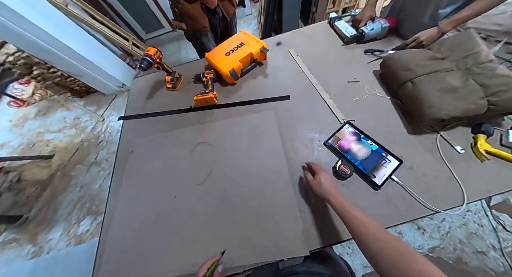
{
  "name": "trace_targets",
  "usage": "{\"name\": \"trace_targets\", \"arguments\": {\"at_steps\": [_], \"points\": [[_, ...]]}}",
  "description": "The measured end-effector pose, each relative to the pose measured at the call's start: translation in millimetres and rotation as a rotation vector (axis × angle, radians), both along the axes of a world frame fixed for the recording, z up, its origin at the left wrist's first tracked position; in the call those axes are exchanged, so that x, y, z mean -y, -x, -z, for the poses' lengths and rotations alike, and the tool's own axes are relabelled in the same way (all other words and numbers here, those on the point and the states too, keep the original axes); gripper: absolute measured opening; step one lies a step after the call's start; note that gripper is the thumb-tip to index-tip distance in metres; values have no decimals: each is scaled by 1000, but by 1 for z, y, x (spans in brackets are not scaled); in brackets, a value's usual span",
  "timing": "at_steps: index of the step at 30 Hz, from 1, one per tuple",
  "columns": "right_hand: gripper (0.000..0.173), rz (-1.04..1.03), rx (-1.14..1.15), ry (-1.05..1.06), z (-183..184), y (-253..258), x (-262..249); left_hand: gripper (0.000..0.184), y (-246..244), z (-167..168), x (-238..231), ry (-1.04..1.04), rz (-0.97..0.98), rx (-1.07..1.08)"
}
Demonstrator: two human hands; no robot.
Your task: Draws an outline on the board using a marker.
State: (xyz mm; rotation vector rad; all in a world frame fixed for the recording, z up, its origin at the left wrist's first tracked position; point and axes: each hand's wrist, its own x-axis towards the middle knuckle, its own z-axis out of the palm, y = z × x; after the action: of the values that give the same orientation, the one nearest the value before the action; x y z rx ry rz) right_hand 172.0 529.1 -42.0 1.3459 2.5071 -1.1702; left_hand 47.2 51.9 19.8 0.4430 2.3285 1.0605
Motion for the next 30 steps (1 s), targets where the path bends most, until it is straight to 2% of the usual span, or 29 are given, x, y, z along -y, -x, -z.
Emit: {"name": "trace_targets", "arguments": {"at_steps": [4,7,10,14,17,21,24,30], "points": [[50,4,-106,-275,26,93,-65,27,56,-7,-43,-153,34,96],[64,15,-9,-506,70,134,-94,24,107,1,-99,-220,67,115],[67,11,62,-597,84,142,-96,24,166,24,-168,-251,198,159],[67,23,73,-641,86,143,-97,19,233,67,-283,-272,498,261],[66,28,74,-647,87,143,-97,13,255,85,-366,-272,763,199],[65,35,67,-631,87,141,-94,8,276,95,-444,-355,980,341],[65,38,67,-631,87,140,-95,5,286,106,-469,-386,1088,416],[63,41,44,-654,89,140,-96,3,287,114,-462,-430,1151,379]]}}
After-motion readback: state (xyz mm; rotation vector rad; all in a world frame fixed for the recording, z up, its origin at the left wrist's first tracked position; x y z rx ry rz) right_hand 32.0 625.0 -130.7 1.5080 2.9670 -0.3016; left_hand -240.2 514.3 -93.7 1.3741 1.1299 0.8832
